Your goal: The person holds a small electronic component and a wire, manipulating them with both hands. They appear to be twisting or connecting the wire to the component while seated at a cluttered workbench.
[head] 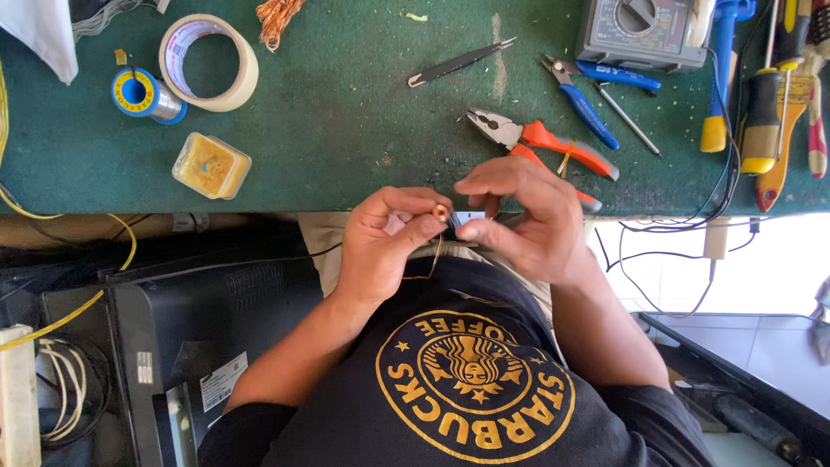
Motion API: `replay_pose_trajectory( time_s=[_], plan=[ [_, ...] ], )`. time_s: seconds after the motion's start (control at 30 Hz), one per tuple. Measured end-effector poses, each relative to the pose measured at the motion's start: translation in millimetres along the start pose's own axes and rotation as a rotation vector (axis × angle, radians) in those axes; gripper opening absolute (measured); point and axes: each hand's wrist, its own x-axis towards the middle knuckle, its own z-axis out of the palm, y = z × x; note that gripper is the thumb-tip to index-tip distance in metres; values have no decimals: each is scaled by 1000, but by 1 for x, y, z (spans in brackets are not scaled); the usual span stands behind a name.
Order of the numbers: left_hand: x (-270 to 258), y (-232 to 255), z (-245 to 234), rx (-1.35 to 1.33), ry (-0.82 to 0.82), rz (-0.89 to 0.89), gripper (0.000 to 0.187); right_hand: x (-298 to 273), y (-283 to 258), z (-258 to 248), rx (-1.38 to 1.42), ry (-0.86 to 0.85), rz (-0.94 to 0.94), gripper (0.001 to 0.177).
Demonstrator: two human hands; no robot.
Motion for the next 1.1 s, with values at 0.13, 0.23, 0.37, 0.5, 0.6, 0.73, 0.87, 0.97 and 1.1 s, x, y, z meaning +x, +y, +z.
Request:
replay_pose_trajectory(
  time_s=[0.13,0.23,0.37,0.5,0.6,0.73,0.87,0.97,1.1],
  plan=[
    [2,-5,-1,-27,31,60,17,-16,18,14,32,39,53,32],
    [0,-2,5,-67,26,39,18,-23,20,20,60,86,77,15],
    [-1,0,13,-39,42,48,18,-26,25,15,20,26,61,14],
    [-5,-9,15,-51,103,27,19,-24,21,10,-92,17,28,11],
    [-2,-13,12,-76,106,20,20,-34,30,18,115,118,101,17],
    [-3,-9,14,-96,119,23,22,-36,38,19,425,27,137,30],
    [8,1,5,-220,162,71,19,-44,31,2,615,-272,402,35],
    [12,13,-4,-169,125,102,22,-34,12,-15,309,-298,393,25],
    [8,22,-3,93,48,93,25,-23,-13,-40,-107,-261,335,10]
  ],
)
